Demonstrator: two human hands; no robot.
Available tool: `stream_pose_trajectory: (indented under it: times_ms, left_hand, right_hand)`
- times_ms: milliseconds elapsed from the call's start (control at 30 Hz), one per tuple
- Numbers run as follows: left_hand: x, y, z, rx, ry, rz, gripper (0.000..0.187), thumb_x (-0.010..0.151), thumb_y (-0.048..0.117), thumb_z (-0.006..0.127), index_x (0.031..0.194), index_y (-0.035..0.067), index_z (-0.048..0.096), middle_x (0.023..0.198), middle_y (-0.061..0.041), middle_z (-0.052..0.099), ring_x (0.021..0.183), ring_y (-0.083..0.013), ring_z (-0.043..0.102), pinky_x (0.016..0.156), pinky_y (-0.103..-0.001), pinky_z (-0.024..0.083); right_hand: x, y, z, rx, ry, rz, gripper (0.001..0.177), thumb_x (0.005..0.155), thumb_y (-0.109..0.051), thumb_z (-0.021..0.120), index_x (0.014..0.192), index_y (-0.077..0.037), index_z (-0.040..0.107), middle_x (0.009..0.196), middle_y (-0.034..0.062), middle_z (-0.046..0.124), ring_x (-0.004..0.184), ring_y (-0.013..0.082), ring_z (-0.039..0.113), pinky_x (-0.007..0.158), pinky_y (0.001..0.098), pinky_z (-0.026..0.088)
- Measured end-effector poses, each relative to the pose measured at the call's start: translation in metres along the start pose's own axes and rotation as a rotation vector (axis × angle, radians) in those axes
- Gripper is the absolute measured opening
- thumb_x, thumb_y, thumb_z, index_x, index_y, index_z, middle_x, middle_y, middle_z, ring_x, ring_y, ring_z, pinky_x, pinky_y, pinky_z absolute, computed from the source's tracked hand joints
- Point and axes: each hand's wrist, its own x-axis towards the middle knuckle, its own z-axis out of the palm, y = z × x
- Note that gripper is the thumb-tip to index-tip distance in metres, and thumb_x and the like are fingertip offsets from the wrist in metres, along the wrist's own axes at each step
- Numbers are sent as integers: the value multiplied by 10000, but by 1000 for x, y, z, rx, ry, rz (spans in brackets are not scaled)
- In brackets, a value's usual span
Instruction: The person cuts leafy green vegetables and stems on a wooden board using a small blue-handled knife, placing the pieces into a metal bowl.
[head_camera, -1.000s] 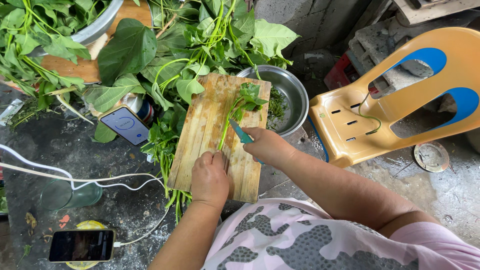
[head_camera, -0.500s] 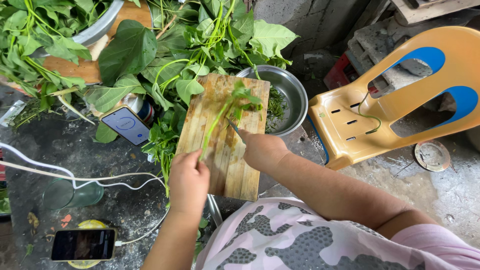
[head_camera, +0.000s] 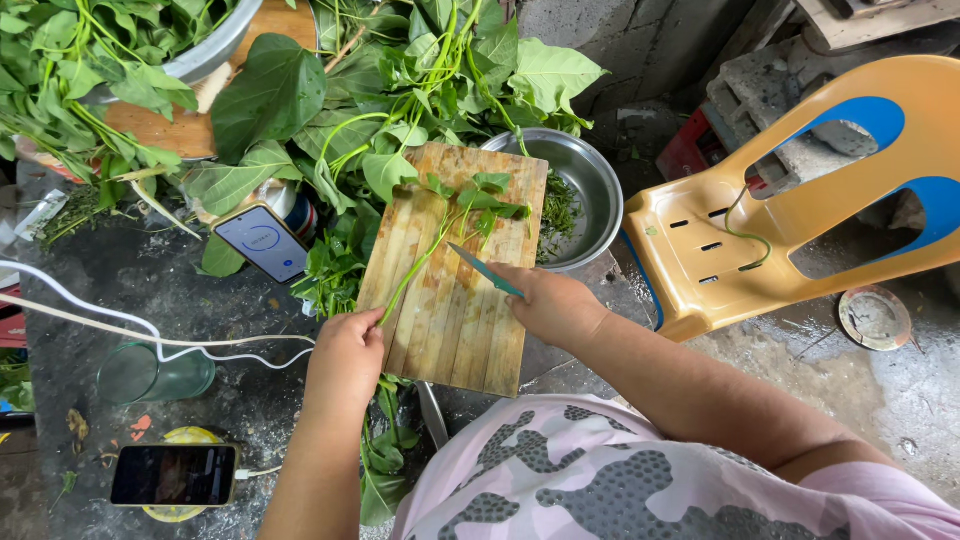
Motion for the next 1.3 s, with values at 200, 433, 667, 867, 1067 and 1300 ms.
stream_pose_trajectory:
  times_ms: [200, 433, 667, 867, 1067, 1300]
  left_hand:
    - [0, 7, 1, 26, 8, 36, 279, 900, 126, 664, 1158, 102, 766, 1125, -154, 704, 1066, -336, 660, 931, -409, 528]
    - [-2, 11, 0, 33, 9, 10, 286, 900, 123, 665, 1168, 114, 765, 1152, -156, 692, 1073, -338, 656, 939, -410, 524]
    - [-3, 15, -5, 25, 34, 23, 291, 892, 99, 650, 1162, 96, 757, 1168, -161, 690, 1079, -340, 654, 935, -414, 519]
    - [-7, 21, -20, 8, 61, 32, 218, 925, 134, 653, 1106, 102, 769, 1125, -164, 713, 1070, -329, 669, 937, -400, 538]
    - [-6, 9, -61, -85, 127, -218, 260, 960, 158, 620, 1191, 132, 738, 1111, -156, 670, 934, -325, 683, 853, -432, 536]
    - [19, -22, -25, 5, 342, -109, 298, 933, 154, 672, 1202, 32, 711, 1167, -177, 686, 1138, -370, 604, 976, -459, 476]
  right_hand:
    - [25, -5, 14, -244, 125, -223, 544, 1035, -231, 448, 1572, -238, 361, 1189, 170, 676, 1033, 355, 688, 893, 474, 555]
    - [19, -24, 4, -377, 61, -201, 678, 978, -163, 527, 1604, -235, 277, 1178, 153, 676, 1070, 320, 682, 884, 451, 561]
    - [18, -37, -3, -530, -4, -161, 826, 907, -16, 552, 1639, -187, 209, 1175, 163, 671, 1059, 302, 704, 848, 427, 589]
    - [23, -33, 5, -641, 52, -230, 795, 925, -73, 561, 1633, -170, 214, 1141, 152, 670, 1027, 298, 698, 820, 426, 585]
    - [25, -21, 23, -641, 110, -290, 801, 908, -57, 567, 1626, -144, 224, 1126, 166, 671, 1016, 304, 696, 830, 425, 576]
    - [19, -18, 22, -564, 129, -242, 761, 924, -69, 545, 1617, -190, 256, 1136, 154, 672, 1031, 315, 693, 837, 438, 573]
